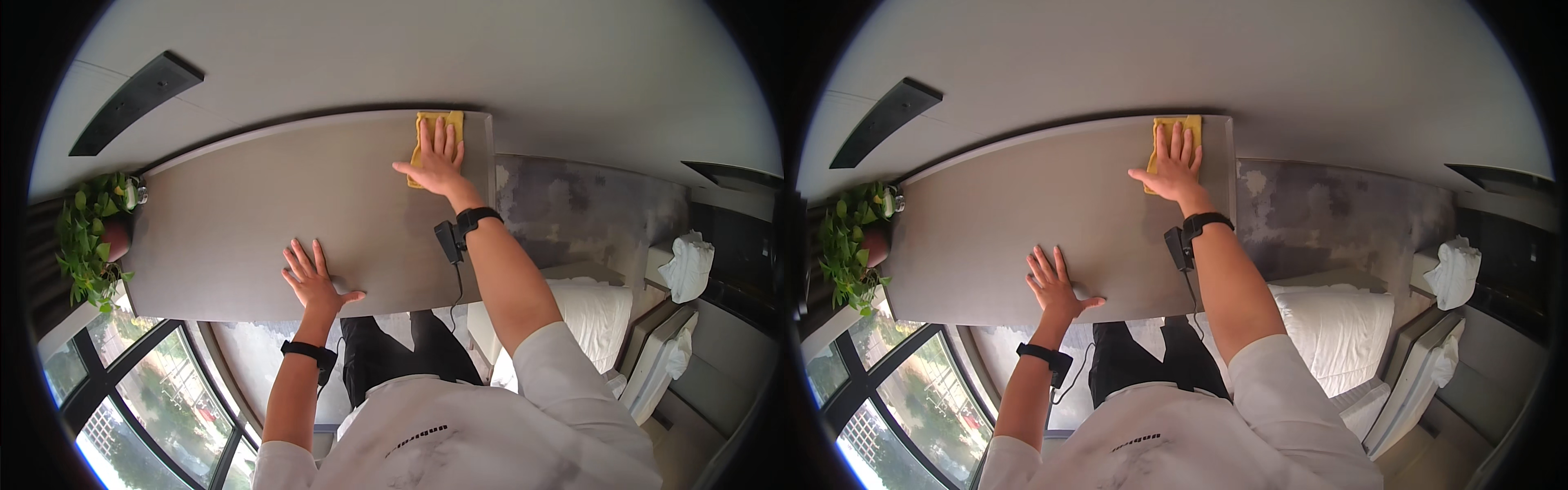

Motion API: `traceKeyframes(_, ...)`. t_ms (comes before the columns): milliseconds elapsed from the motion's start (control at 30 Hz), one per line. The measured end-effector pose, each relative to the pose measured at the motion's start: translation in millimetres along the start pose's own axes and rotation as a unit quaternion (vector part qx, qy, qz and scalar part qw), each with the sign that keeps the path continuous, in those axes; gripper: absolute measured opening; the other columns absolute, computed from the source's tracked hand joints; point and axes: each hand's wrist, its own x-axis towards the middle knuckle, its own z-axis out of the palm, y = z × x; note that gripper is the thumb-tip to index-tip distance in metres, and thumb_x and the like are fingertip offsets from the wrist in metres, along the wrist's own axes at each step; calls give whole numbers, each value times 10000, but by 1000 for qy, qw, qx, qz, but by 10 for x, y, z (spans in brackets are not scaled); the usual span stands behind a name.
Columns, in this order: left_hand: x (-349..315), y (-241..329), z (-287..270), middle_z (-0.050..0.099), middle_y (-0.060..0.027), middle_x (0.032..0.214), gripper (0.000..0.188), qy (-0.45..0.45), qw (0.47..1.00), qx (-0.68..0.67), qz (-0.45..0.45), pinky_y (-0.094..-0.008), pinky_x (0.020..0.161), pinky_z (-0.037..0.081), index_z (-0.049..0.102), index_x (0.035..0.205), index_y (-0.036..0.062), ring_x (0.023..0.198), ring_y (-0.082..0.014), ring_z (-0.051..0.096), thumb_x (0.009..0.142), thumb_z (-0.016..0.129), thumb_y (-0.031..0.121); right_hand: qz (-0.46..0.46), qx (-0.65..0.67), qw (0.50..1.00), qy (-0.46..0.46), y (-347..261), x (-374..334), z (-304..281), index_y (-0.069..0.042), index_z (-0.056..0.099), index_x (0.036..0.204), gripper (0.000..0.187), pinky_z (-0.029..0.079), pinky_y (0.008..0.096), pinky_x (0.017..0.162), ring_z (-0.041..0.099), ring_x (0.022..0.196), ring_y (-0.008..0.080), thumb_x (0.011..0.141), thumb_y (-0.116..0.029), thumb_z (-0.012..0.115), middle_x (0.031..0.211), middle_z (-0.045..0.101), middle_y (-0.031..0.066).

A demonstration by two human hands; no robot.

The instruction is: The person cleans a table and a window glass using a yellow cloth by hand.

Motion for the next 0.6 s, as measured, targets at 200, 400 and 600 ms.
traceKeyframes(200, 17, 5, -35, -152, -301, 1526, 1481, -3, 1000, 9, -8, -553, 1107, 195, -113, 1500, 54, 1425, -466, -75, 504, 604, 884, -30, -19, 998, 48, 75, 8, 91, -156, -19, 1527, 1080, -50, 548, 1132, -126, 1447, 352, 773, -683, 545, 1578, -82, 173)
traceKeyframes(400, 27, 5, -13, -183, -309, 1515, 1492, -7, 1000, -2, 8, -572, 1098, 189, -145, 1490, 49, 1417, -480, -96, 510, 617, 877, -86, -32, 995, 24, 335, -904, 537, -148, 30, 1531, 1061, -30, 532, 1139, -71, 1456, 347, 772, -674, 553, 1578, -32, 189)
traceKeyframes(600, 6, 14, -95, -173, -274, 1533, 1484, -30, 1000, 1, -6, -576, 1104, 172, -146, 1495, 78, 1420, -460, -127, 505, 610, 884, -77, -29, 996, -45, 397, -2244, 1033, -150, 48, 1531, 1037, -15, 553, 1132, -46, 1456, 356, 780, -629, 580, 1576, -7, 197)
